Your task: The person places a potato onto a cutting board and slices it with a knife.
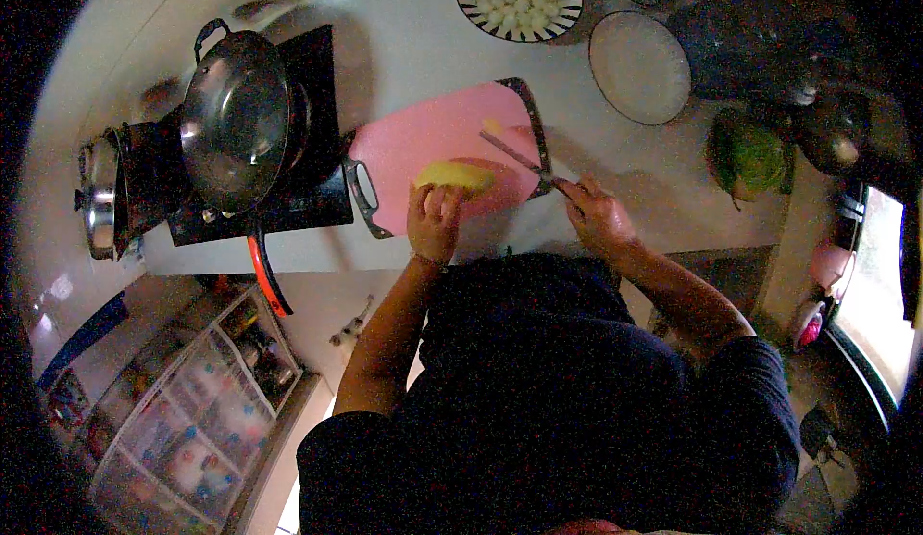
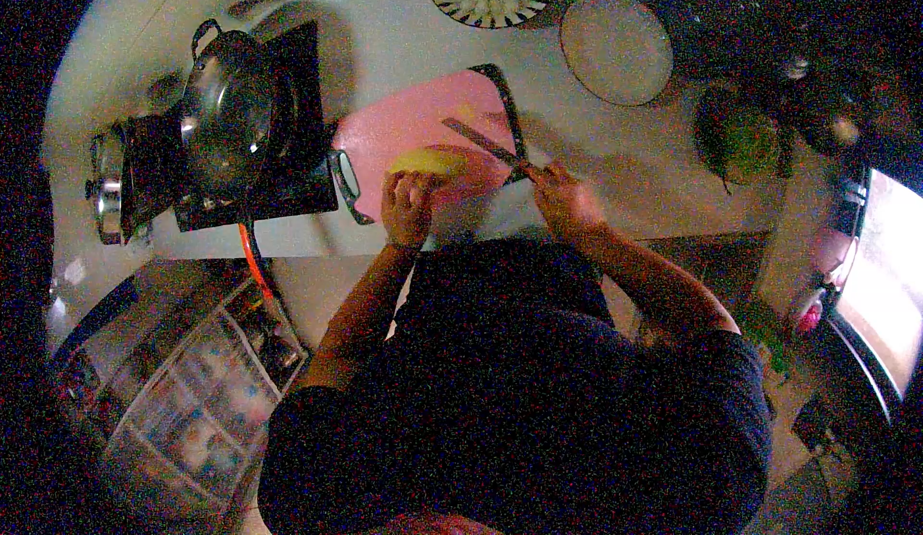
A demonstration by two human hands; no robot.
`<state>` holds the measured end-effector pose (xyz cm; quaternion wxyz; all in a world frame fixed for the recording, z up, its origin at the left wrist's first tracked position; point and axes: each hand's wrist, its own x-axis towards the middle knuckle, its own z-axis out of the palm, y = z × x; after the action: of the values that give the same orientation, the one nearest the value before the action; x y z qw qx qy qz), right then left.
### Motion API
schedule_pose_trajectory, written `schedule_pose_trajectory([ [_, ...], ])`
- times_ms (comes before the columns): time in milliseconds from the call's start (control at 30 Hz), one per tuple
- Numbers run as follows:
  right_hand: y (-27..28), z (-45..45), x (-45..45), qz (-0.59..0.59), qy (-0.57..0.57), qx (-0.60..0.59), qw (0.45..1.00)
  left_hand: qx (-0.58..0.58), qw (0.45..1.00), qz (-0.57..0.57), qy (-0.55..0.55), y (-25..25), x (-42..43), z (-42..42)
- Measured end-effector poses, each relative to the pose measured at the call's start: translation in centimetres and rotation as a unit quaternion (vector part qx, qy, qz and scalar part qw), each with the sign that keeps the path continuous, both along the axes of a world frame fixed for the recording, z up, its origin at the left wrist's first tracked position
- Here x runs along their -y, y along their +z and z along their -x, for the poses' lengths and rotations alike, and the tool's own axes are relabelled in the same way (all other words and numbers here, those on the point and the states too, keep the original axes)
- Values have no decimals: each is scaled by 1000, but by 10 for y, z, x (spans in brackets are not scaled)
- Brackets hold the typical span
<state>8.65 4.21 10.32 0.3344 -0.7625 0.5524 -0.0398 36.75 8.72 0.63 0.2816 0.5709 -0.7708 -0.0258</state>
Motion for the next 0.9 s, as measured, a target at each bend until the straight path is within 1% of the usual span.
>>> schedule_pose_trajectory([
  [100,1,0,2,-20,4,-41,999,6,1000,-13,6,9,0,2],
  [300,-5,6,3,-10,19,-4,1000,-5,1000,1,-4,4,2,2],
  [400,4,0,8,-45,14,-27,999,-1,999,-16,-35,12,10,3],
  [500,-4,1,5,-32,-5,-5,999,63,990,-114,-60,8,29,5],
  [600,-21,6,3,9,-13,35,999,74,979,-180,-63,35,61,8],
  [700,-14,3,7,2,-60,95,994,166,964,-178,-110,25,87,1],
  [800,-2,-1,10,24,-65,83,994,99,935,-327,-97,46,114,6],
  [900,20,-2,16,-37,-109,92,989,-48,902,-425,-53,18,123,-3],
])
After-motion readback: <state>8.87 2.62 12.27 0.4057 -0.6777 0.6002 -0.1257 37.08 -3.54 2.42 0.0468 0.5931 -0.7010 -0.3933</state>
